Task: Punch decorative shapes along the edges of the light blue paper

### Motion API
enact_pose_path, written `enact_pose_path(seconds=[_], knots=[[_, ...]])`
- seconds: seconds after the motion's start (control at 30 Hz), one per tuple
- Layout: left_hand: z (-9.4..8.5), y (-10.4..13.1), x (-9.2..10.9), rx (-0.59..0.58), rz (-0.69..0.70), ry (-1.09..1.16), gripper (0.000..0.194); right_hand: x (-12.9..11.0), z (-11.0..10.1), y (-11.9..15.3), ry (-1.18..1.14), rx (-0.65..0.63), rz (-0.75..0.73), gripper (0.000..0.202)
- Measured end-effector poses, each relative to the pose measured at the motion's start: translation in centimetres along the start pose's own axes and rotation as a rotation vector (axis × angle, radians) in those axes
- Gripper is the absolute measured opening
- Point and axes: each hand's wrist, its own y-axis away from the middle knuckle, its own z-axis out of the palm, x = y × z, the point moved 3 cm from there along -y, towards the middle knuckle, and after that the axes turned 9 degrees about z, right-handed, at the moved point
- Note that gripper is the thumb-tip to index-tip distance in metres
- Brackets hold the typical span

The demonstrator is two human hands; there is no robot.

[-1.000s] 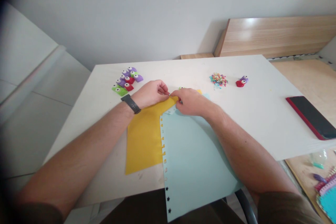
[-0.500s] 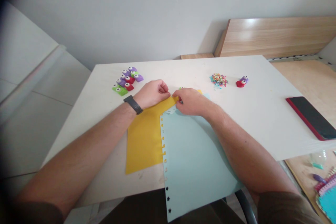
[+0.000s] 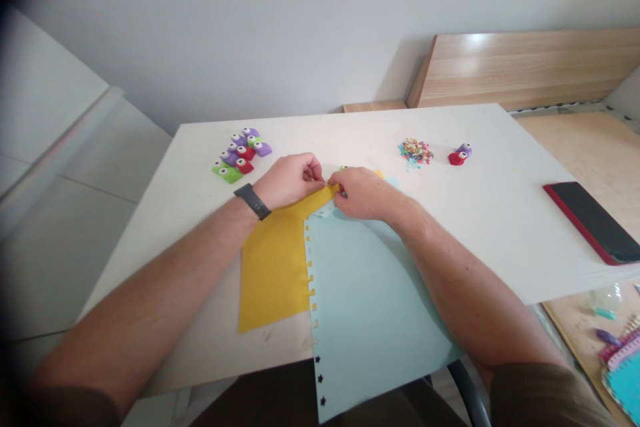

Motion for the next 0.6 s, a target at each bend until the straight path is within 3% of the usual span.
enact_pose_path(seconds=[0.6], knots=[[-0.17, 0.06, 0.47, -0.042, 0.02, -0.056, 0.01, 0.05, -0.08, 0.04, -0.008, -0.004, 0.003, 0.038]])
